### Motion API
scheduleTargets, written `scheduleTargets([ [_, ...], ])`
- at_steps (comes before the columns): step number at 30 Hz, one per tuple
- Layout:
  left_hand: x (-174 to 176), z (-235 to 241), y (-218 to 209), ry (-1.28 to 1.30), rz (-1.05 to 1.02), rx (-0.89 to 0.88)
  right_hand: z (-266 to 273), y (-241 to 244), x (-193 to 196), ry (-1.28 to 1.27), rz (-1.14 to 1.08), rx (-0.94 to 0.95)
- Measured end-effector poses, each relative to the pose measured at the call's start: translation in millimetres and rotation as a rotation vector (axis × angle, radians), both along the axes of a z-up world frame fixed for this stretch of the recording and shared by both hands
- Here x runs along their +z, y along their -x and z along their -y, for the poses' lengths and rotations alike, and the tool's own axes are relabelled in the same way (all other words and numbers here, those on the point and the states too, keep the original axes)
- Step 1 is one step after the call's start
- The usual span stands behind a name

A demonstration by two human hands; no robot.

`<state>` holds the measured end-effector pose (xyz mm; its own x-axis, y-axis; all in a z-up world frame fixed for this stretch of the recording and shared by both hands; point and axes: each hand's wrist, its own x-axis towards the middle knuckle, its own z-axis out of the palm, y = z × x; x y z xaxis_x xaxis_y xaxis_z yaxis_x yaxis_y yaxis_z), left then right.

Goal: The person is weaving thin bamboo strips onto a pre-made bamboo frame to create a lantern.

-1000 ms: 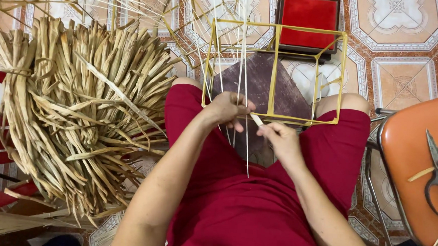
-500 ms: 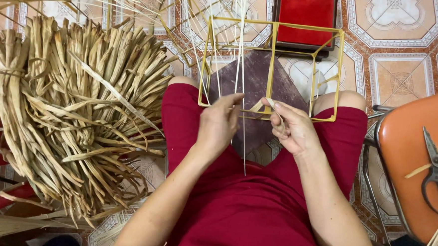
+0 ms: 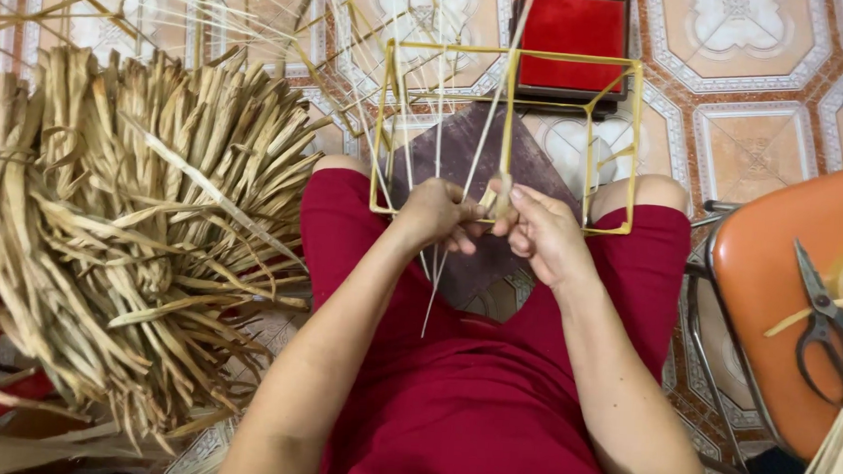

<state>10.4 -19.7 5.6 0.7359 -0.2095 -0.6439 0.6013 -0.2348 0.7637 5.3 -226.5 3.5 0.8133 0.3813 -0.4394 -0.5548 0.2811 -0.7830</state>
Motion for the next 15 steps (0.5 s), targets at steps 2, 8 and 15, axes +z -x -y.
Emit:
scheduleTargets([
  [2, -4.6, 4.8, 2.2, -0.034, 0.042, 0.054, 14.3, -1.1, 11.0, 0.307, 0.176, -0.016],
  [8, -10.8, 4.9, 2.6, -0.039, 0.020, 0.094, 173.5, 32.2, 67.6, 0.875, 0.647, -0.645],
  [15, -5.7, 5.5, 4.4, -0.024, 0.068, 0.094, 492.1, 70.3, -57.3, 1.612, 0.734, -1.108],
])
